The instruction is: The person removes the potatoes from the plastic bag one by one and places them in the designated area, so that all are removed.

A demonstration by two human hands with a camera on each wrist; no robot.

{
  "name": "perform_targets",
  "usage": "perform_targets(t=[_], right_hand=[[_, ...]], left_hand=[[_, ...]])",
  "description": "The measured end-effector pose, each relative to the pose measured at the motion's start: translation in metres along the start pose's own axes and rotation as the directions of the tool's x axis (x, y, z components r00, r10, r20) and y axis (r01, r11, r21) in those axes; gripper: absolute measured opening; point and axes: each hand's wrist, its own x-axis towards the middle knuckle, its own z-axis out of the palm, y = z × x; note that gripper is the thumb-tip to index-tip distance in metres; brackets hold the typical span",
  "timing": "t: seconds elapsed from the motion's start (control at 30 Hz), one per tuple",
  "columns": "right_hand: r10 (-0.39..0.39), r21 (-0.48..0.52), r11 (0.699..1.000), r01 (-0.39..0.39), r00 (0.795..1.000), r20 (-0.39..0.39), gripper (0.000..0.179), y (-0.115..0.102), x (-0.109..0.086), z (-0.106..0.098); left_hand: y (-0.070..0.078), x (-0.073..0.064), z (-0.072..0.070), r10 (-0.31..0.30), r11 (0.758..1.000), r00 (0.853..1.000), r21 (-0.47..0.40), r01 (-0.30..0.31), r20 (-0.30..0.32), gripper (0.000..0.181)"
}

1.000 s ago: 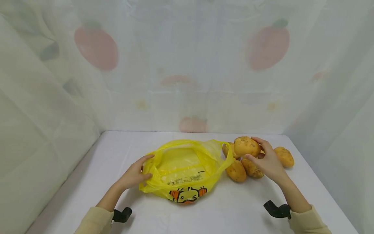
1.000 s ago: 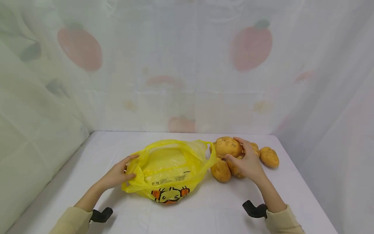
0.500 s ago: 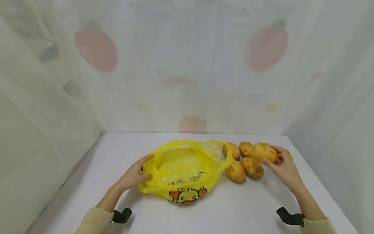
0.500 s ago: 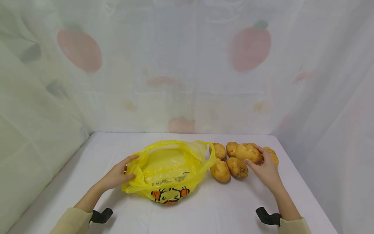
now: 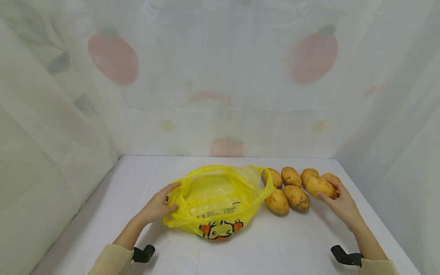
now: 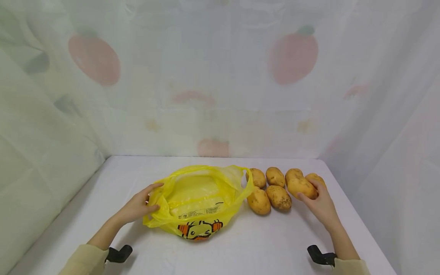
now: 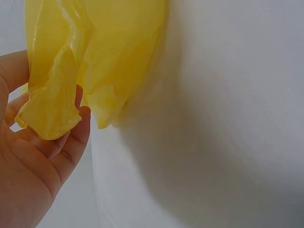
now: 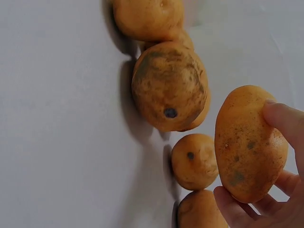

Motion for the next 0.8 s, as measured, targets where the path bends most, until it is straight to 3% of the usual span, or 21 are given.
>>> perform_targets(t=[0.47,0.8], right_hand=[[0.096,-0.029,0.995,-0.094,0.991,0.089,0.085,0.018,-0.003,-0.003],[0.146,-0.07,0.988,-0.139,0.984,0.1,0.086,0.025,-0.001,0.001]], left_hand=[[0.0,0.0,-0.002,0.004,1.0,1.0,0.003,-0.004,0.0,0.07],[0.002,0.001,-0.001,0.005,1.0,1.0,-0.008,-0.005,0.003,0.069]])
